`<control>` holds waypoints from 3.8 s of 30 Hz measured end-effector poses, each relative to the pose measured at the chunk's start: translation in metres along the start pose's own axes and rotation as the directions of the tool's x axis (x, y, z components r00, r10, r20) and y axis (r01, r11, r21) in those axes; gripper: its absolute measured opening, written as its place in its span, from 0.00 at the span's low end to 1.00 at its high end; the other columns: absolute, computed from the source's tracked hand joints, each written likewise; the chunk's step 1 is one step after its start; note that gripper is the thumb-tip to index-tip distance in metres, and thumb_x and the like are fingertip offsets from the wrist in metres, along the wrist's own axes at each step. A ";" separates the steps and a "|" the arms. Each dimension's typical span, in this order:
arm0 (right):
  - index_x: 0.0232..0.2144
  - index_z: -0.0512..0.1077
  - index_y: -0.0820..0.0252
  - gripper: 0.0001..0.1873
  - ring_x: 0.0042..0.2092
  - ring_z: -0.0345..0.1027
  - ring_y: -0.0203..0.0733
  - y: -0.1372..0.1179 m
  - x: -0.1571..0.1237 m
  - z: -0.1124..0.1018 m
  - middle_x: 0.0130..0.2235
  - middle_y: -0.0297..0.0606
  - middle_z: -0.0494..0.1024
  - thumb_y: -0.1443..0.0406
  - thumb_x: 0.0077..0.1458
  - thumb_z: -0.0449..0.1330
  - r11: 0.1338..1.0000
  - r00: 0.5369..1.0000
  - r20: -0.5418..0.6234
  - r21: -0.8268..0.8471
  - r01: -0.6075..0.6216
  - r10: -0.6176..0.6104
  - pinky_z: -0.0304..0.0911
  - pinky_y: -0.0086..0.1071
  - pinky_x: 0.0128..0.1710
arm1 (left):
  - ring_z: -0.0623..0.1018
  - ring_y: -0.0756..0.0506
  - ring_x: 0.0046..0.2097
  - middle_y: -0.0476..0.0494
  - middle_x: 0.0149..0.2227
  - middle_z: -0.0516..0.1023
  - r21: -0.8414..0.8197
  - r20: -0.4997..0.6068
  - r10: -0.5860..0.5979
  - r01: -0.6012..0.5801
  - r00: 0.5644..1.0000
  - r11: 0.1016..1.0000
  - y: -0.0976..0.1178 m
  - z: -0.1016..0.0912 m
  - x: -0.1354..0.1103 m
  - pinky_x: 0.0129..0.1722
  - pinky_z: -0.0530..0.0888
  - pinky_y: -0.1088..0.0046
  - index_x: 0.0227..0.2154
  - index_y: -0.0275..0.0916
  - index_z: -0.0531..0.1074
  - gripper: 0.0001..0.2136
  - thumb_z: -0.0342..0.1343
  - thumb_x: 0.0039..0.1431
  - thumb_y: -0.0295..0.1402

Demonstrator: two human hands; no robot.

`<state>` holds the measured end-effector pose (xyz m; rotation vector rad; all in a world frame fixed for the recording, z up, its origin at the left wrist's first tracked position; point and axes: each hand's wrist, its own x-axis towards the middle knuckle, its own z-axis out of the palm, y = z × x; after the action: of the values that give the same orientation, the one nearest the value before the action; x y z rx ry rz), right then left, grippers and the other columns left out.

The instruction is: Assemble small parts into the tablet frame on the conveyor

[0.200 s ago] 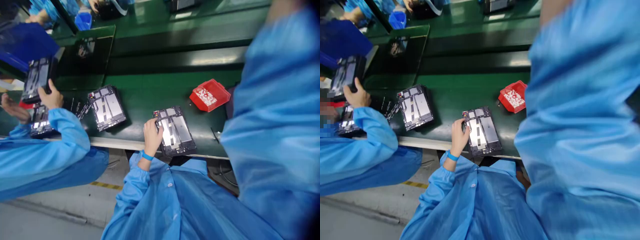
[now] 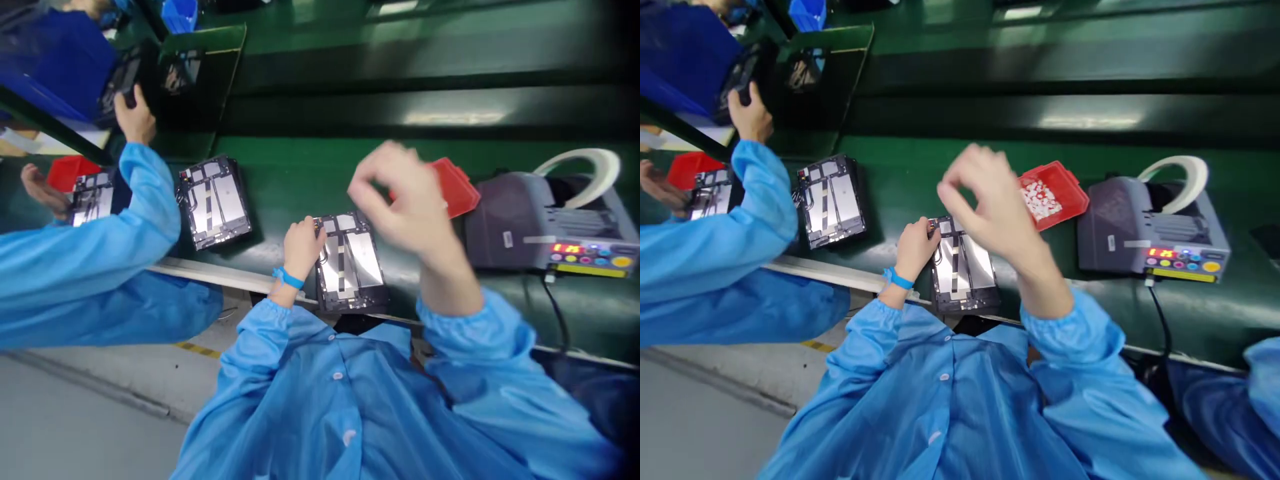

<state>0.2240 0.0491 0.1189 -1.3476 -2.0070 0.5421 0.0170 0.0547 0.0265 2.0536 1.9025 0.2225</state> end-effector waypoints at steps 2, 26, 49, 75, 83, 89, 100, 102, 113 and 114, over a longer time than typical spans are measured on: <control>0.44 0.77 0.55 0.18 0.55 0.77 0.57 0.012 -0.008 0.019 0.49 0.48 0.83 0.56 0.80 0.51 0.996 0.993 0.071 0.009 -0.092 0.091 0.71 0.49 0.59 | 0.83 0.34 0.53 0.33 0.46 0.86 0.064 0.049 -0.021 0.018 0.999 0.998 0.008 -0.005 0.008 0.52 0.76 0.63 0.51 0.36 0.78 0.10 0.58 0.81 0.37; 0.45 0.85 0.53 0.18 0.56 0.69 0.60 0.054 -0.017 0.114 0.49 0.47 0.85 0.60 0.80 0.55 0.993 0.991 0.073 0.020 -0.116 0.114 0.51 0.56 0.60 | 0.82 0.37 0.56 0.44 0.49 0.88 -0.275 -0.290 -0.117 0.034 0.950 0.961 0.001 0.029 -0.024 0.59 0.72 0.57 0.42 0.46 0.80 0.07 0.58 0.80 0.34; 0.44 0.80 0.54 0.16 0.52 0.70 0.57 0.064 -0.015 0.116 0.46 0.45 0.86 0.61 0.79 0.54 0.997 0.993 0.116 -0.065 0.030 -0.023 0.50 0.57 0.64 | 0.83 0.39 0.53 0.48 0.44 0.88 -0.297 -0.297 -0.118 0.026 0.948 0.954 0.003 0.028 -0.025 0.66 0.67 0.56 0.37 0.46 0.77 0.08 0.62 0.76 0.31; 0.45 0.82 0.64 0.27 0.56 0.71 0.65 0.140 -0.004 0.006 0.46 0.61 0.80 0.59 0.80 0.45 0.727 0.891 -0.252 -0.515 -0.455 0.379 0.51 0.67 0.60 | 0.81 0.38 0.56 0.48 0.44 0.88 -0.351 -0.291 -0.128 0.019 0.948 0.936 0.007 0.028 -0.020 0.73 0.63 0.51 0.34 0.47 0.74 0.09 0.62 0.74 0.29; 0.53 0.79 0.58 0.17 0.57 0.72 0.64 0.100 -0.019 0.046 0.53 0.55 0.82 0.63 0.76 0.51 0.929 0.976 -0.145 -0.313 -0.199 0.161 0.57 0.59 0.59 | 0.81 0.38 0.57 0.47 0.45 0.88 -0.332 -0.310 -0.103 -0.006 0.945 0.943 0.006 0.027 -0.021 0.72 0.62 0.51 0.35 0.46 0.75 0.08 0.63 0.73 0.28; 0.47 0.82 0.54 0.13 0.53 0.75 0.56 0.057 -0.011 0.113 0.48 0.45 0.86 0.60 0.77 0.57 0.989 0.991 0.088 0.096 -0.112 0.104 0.58 0.52 0.59 | 0.79 0.37 0.62 0.47 0.50 0.89 -0.305 -0.267 -0.029 -0.056 0.963 0.951 0.000 0.023 -0.021 0.72 0.61 0.50 0.39 0.47 0.77 0.05 0.62 0.75 0.31; 0.51 0.86 0.53 0.18 0.56 0.75 0.53 0.062 -0.007 0.114 0.51 0.44 0.88 0.60 0.81 0.55 0.993 0.980 0.173 0.045 -0.107 0.098 0.56 0.48 0.60 | 0.77 0.37 0.65 0.43 0.54 0.88 -0.248 -0.266 0.111 -0.180 0.958 0.952 -0.013 0.019 -0.010 0.72 0.59 0.51 0.42 0.47 0.80 0.11 0.53 0.80 0.34; 0.50 0.85 0.54 0.18 0.55 0.75 0.53 0.065 -0.006 0.113 0.51 0.44 0.88 0.60 0.81 0.54 0.990 0.980 0.177 0.081 -0.111 0.096 0.55 0.48 0.59 | 0.77 0.37 0.65 0.43 0.54 0.88 -0.246 -0.267 0.121 -0.189 0.956 0.951 -0.013 0.019 -0.009 0.72 0.60 0.51 0.42 0.47 0.81 0.11 0.54 0.80 0.34; 0.42 0.75 0.54 0.13 0.50 0.70 0.56 0.049 -0.008 0.107 0.45 0.45 0.84 0.62 0.77 0.51 0.989 0.999 0.043 -0.145 0.013 -0.007 0.52 0.52 0.60 | 0.77 0.37 0.65 0.44 0.54 0.88 -0.242 -0.274 0.109 -0.178 0.956 0.954 -0.012 0.017 -0.010 0.72 0.60 0.49 0.42 0.48 0.81 0.11 0.54 0.79 0.34; 0.41 0.74 0.54 0.13 0.50 0.70 0.56 0.049 -0.008 0.107 0.45 0.45 0.84 0.62 0.77 0.51 0.989 0.998 0.053 -0.144 0.025 -0.018 0.52 0.53 0.60 | 0.77 0.37 0.65 0.44 0.54 0.88 -0.242 -0.278 0.111 -0.182 0.954 0.953 -0.012 0.018 -0.010 0.72 0.60 0.49 0.42 0.48 0.81 0.11 0.54 0.79 0.34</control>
<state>0.1818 0.0627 0.0095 -1.4085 -2.1354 0.4315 0.0106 0.0431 0.0067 2.0620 1.7428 0.7778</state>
